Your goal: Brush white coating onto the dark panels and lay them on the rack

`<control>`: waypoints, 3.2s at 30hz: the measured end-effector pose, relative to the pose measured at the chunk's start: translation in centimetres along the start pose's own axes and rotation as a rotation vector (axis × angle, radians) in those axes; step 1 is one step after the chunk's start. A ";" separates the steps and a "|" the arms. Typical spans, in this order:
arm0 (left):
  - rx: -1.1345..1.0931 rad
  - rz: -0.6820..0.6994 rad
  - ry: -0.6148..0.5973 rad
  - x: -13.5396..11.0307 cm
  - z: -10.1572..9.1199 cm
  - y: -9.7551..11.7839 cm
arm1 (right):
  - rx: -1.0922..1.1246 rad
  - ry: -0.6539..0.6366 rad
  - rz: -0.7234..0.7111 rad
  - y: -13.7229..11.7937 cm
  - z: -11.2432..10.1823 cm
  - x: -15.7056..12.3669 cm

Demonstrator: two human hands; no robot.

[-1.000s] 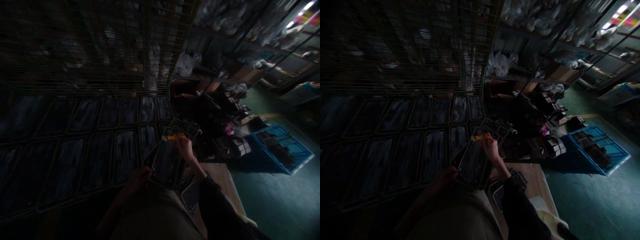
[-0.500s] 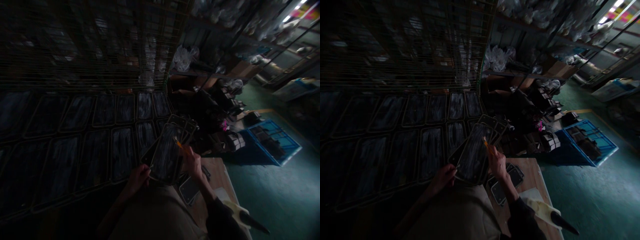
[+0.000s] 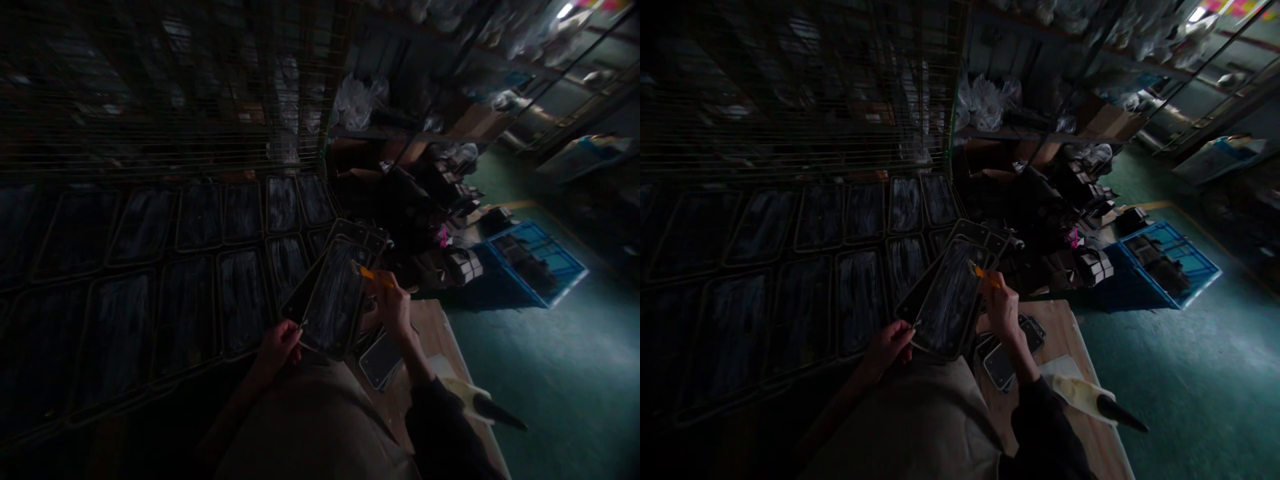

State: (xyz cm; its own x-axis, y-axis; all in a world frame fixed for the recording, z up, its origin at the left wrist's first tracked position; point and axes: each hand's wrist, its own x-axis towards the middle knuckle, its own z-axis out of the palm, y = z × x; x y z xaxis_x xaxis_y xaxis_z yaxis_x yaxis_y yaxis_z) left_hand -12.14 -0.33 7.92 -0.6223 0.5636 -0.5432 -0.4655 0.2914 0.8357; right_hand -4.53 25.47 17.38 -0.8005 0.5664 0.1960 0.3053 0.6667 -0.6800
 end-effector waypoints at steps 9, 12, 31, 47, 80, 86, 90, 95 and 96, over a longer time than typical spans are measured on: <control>-0.126 -0.007 0.030 -0.8 0.5 0.6 | 0.055 -0.382 0.058 -2.6 -0.6 -10.4; -0.124 0.005 0.009 -0.7 0.4 0.4 | 0.181 -0.383 0.167 -3.9 -1.2 -10.3; -0.012 0.036 0.080 0.0 0.2 -0.9 | 0.277 0.088 0.225 -4.4 2.4 -9.3; 0.930 0.610 0.117 0.4 0.2 1.6 | 0.044 0.194 0.070 2.6 5.7 -10.5; 0.025 0.245 0.264 -1.1 -3.3 1.6 | -0.021 0.267 -0.009 3.1 7.3 -11.9; -0.280 0.190 0.183 -2.6 -3.7 2.3 | -0.045 0.313 -0.038 1.9 6.7 -11.9; -0.462 0.156 0.076 -3.6 -4.0 2.9 | -0.040 0.344 -0.022 1.2 6.1 -11.7; -0.416 0.121 0.030 -4.4 -4.5 2.1 | -0.020 0.344 -0.056 0.7 6.2 -11.6; -0.376 0.109 0.013 -4.5 -4.6 1.8 | -0.017 0.341 -0.059 0.6 6.3 -11.7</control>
State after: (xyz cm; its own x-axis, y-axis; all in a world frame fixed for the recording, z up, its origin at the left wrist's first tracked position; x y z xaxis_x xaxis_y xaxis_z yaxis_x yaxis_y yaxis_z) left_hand -13.09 -5.94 11.52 -0.6875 0.5650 -0.4563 -0.5932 -0.0744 0.8016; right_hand 1.76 16.16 10.26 -0.5996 0.6540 0.4612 0.2744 0.7094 -0.6491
